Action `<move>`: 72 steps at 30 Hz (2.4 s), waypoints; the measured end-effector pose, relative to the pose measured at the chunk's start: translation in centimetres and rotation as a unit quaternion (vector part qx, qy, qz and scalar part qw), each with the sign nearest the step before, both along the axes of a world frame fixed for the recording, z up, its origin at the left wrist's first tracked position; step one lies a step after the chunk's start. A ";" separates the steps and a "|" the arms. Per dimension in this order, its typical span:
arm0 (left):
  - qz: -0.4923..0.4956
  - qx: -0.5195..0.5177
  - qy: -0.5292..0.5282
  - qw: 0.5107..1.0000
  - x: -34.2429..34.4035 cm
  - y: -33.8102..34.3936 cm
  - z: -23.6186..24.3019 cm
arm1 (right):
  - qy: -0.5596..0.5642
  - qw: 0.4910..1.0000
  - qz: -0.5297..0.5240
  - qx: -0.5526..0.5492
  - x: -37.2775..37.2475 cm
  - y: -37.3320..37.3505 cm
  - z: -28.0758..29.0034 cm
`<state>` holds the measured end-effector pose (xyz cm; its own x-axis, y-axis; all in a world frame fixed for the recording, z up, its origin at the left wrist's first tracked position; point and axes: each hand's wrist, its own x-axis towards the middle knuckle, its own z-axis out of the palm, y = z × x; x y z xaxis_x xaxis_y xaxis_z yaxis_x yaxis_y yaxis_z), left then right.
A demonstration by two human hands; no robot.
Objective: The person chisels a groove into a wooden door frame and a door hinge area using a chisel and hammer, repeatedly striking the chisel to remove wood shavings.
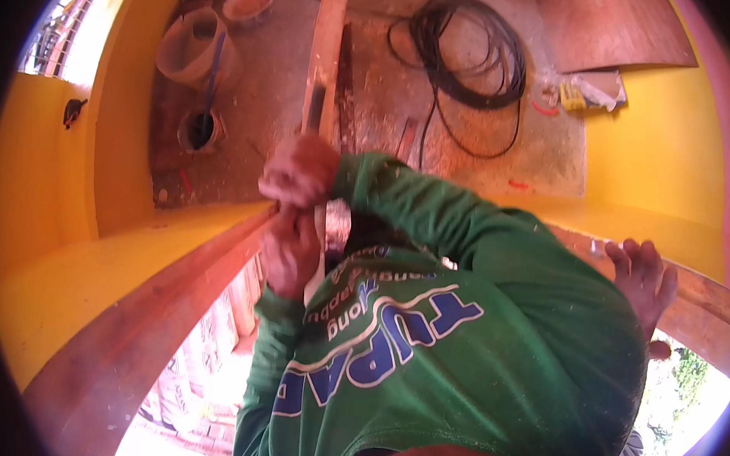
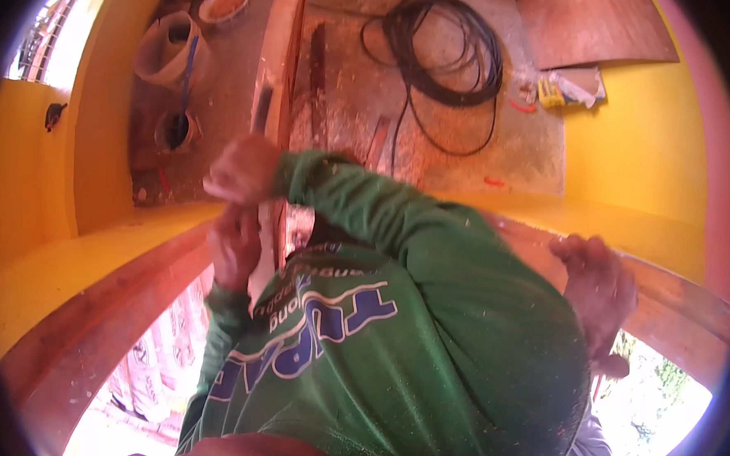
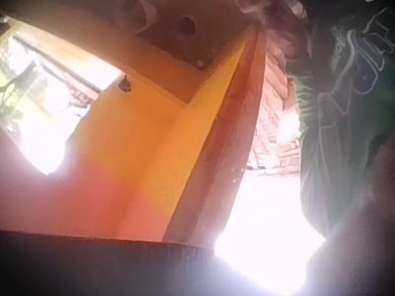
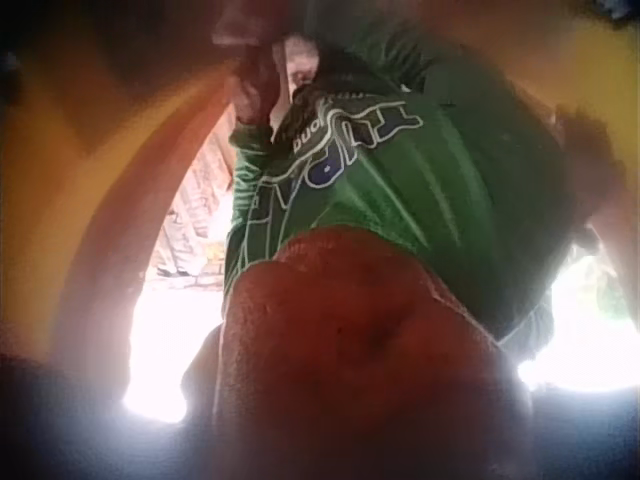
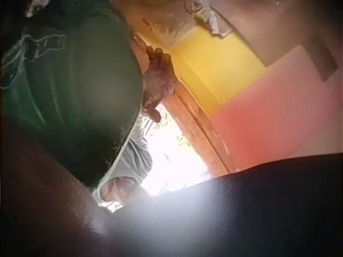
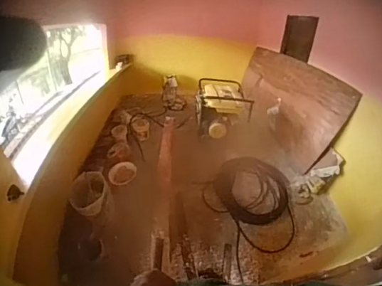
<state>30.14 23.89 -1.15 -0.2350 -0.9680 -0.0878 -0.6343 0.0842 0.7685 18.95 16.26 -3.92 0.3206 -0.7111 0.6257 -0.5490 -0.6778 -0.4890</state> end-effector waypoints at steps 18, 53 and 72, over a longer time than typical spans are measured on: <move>-0.057 -0.118 0.054 0.990 1.1 0.4 -2.4 | -0.218 0.928 0.182 0.242 -17.8 17.8 22.5; 0.234 0.099 0.277 0.927 11.2 15.1 -6.1 | 0.096 0.995 0.008 0.013 -0.1 0.6 -1.4; 0.263 0.005 0.258 0.930 9.8 15.1 -7.9 | 0.161 0.982 -0.020 0.097 -0.8 1.5 -0.6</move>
<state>39.92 38.97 -9.07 0.2574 -0.9606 -0.1048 -0.1316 -0.1423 0.9810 18.19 17.74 -4.47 0.4494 -0.8230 0.3473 -0.7207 -0.5638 -0.4035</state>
